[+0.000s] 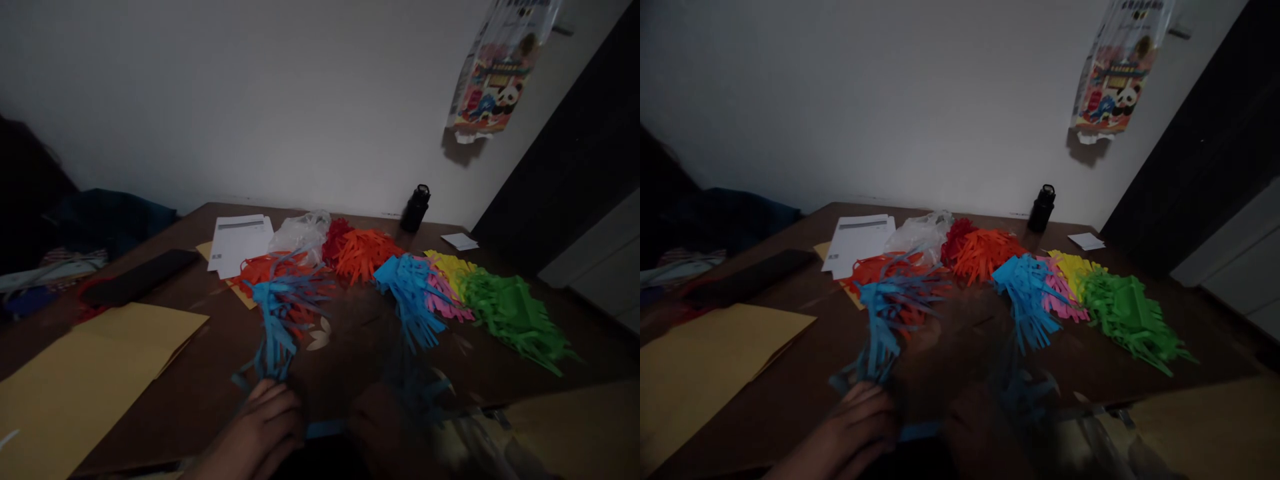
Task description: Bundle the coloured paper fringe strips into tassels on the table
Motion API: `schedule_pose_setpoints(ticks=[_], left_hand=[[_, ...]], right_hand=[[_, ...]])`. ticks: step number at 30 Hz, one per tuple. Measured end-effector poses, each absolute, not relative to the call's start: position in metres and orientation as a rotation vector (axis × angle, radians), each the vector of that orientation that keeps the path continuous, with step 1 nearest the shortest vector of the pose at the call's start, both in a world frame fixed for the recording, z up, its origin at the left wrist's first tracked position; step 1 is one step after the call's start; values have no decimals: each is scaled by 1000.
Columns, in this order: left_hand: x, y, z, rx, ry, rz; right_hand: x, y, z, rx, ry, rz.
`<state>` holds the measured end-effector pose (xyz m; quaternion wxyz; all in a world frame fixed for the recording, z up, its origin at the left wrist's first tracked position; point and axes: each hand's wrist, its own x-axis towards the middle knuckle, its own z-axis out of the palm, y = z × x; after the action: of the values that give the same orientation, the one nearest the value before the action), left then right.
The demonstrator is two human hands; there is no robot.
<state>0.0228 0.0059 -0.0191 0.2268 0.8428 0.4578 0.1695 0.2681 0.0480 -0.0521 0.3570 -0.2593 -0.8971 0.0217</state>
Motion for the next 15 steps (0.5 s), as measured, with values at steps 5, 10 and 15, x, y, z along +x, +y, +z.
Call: schedule_pose_setpoints(ticks=[5, 10, 15], left_hand=[[28, 6, -21, 2280, 1395, 496], [36, 7, -29, 2286, 1556, 610], [43, 10, -22, 2270, 1670, 462]], right_hand=[[265, 48, -53, -710, -2244, 91], [263, 44, -52, -838, -2204, 171], [260, 39, -47, -1033, -2142, 120]])
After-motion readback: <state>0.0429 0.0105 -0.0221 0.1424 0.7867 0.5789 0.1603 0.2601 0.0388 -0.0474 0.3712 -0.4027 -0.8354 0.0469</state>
